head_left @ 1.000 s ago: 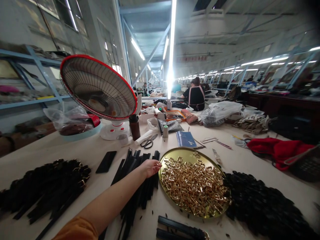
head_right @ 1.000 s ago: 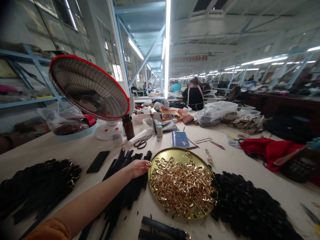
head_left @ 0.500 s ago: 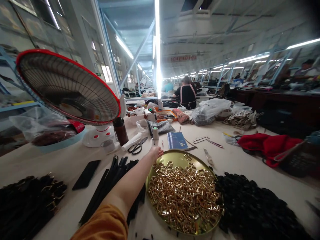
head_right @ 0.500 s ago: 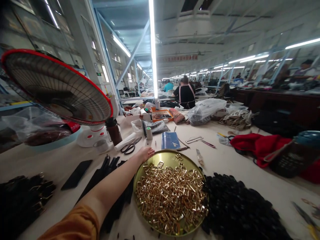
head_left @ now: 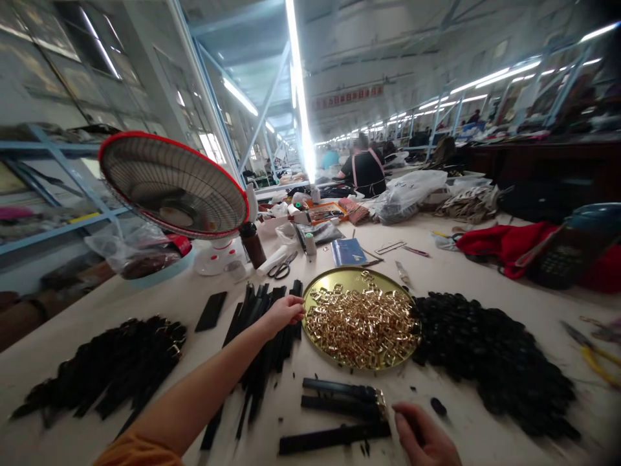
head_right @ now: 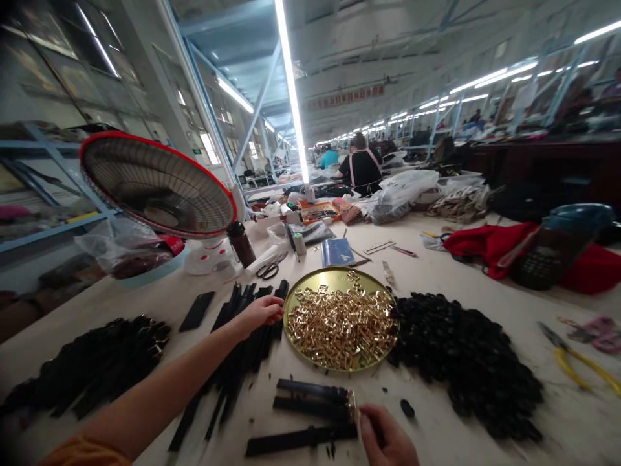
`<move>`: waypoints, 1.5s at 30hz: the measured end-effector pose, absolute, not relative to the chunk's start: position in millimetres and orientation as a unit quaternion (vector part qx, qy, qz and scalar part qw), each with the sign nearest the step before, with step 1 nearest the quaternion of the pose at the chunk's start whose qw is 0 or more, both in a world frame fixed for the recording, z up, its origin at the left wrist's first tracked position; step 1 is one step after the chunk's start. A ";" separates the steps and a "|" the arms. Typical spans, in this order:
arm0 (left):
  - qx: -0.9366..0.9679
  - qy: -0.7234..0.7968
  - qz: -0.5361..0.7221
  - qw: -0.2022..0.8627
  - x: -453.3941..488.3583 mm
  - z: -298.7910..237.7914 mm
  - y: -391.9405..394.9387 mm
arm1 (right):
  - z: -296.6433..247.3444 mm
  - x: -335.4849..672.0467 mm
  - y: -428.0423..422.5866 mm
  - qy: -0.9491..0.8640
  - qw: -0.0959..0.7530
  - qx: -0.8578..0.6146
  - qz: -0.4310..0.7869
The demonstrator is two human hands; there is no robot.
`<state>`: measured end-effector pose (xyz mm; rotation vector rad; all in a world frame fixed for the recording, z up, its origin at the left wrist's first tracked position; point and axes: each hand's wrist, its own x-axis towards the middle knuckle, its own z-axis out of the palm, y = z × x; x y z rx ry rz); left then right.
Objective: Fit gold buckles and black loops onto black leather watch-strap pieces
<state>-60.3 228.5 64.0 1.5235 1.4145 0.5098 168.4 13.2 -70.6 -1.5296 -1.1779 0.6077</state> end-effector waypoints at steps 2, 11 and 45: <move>0.663 0.577 0.170 0.444 -73.1 69.5 201.8 | -64.9 174.4 10.4 -0.503 0.515 -0.636 0.278; 0.880 0.444 -0.017 0.169 -79.6 24.7 70.3 | -55.9 184.0 1.2 -0.469 0.513 -0.663 0.278; 0.379 0.351 0.033 0.856 -12.8 20.4 24.3 | -17.1 156.3 -33.3 -0.299 0.523 -0.603 0.524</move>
